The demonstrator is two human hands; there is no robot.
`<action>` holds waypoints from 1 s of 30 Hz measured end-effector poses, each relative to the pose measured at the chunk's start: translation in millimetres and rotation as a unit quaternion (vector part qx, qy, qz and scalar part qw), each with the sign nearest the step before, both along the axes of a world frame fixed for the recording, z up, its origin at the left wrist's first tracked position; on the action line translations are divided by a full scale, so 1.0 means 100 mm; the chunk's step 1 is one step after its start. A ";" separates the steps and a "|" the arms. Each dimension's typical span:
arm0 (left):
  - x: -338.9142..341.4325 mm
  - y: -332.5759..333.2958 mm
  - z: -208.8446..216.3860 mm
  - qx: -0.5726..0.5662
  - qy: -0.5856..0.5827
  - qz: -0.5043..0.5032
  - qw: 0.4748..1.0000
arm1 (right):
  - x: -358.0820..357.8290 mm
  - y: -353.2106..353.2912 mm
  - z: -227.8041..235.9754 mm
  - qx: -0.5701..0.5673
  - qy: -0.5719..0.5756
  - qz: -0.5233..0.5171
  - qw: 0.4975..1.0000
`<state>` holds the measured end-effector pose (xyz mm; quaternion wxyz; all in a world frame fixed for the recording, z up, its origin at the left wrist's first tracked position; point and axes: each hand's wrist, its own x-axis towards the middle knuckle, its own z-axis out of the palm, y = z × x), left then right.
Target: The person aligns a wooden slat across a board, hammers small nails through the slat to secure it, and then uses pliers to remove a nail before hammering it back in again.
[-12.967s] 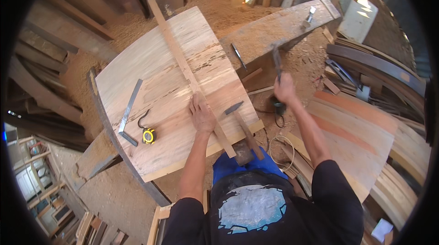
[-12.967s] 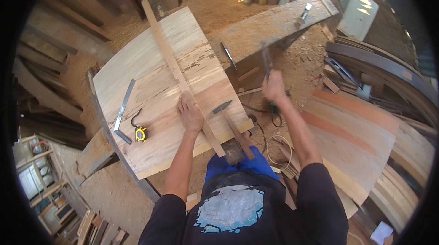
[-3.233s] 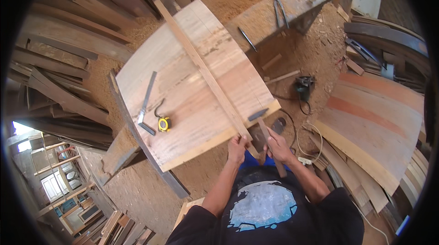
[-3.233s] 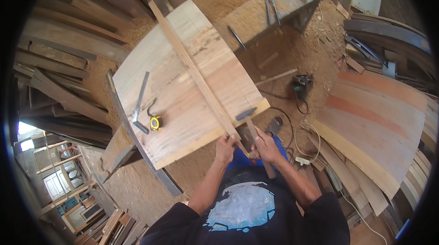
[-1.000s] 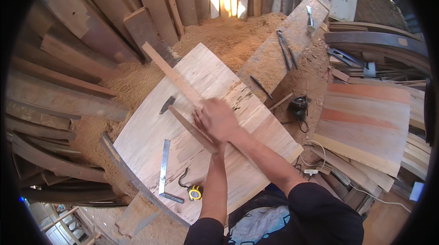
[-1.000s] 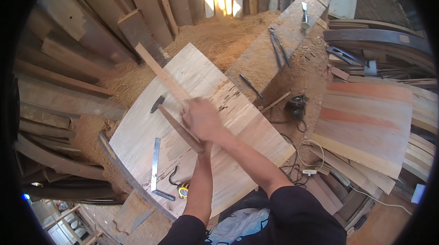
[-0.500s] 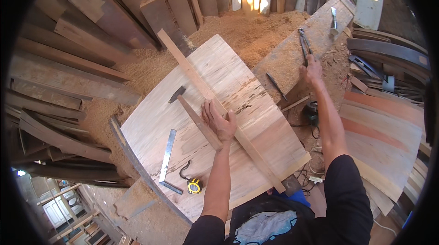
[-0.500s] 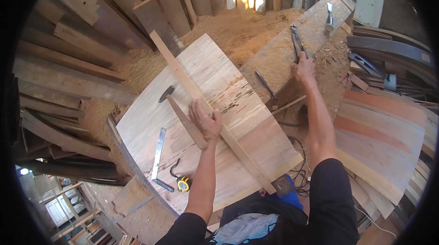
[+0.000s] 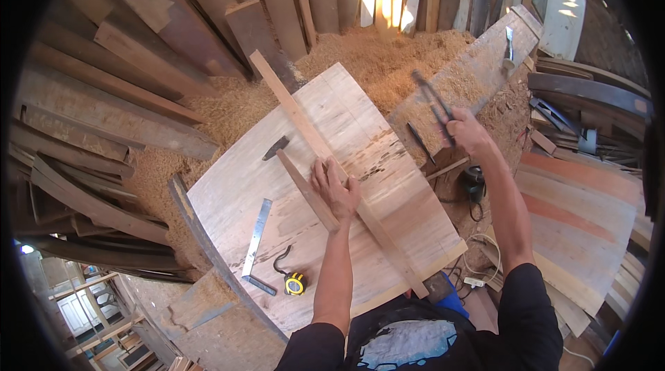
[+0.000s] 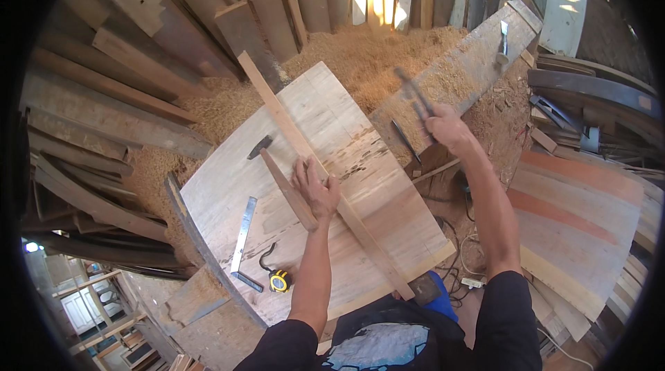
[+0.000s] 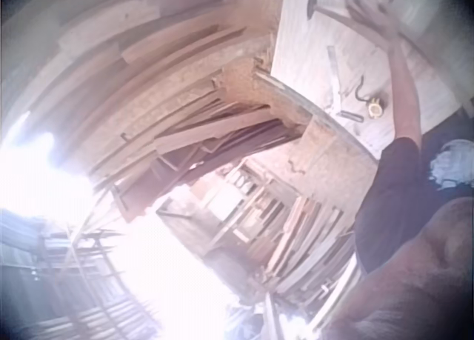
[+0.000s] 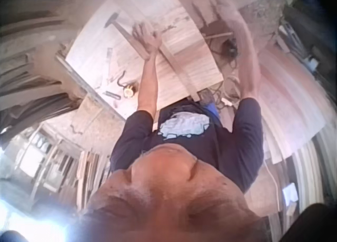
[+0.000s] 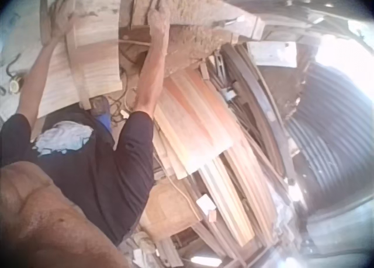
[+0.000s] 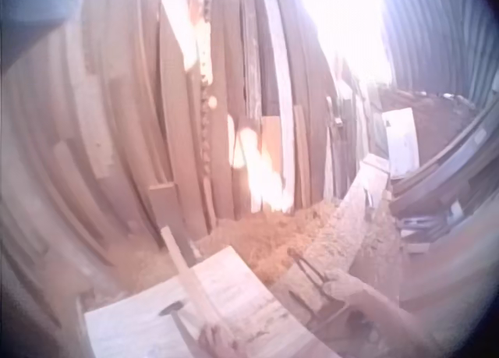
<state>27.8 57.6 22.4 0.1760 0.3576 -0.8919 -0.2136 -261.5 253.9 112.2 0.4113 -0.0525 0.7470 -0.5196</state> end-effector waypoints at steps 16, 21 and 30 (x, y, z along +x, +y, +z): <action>0.30 -0.52 0.17 0.093 0.069 -0.020 0.993 | 0.73 -2.05 0.86 0.183 0.036 0.415 0.891; 0.05 -0.94 0.02 0.054 -0.005 -0.078 0.995 | 0.72 -2.44 0.82 0.223 0.049 0.424 0.876; 0.01 -0.98 -0.03 0.041 -0.013 -0.094 0.995 | 0.68 -2.97 1.05 0.309 0.092 0.480 0.816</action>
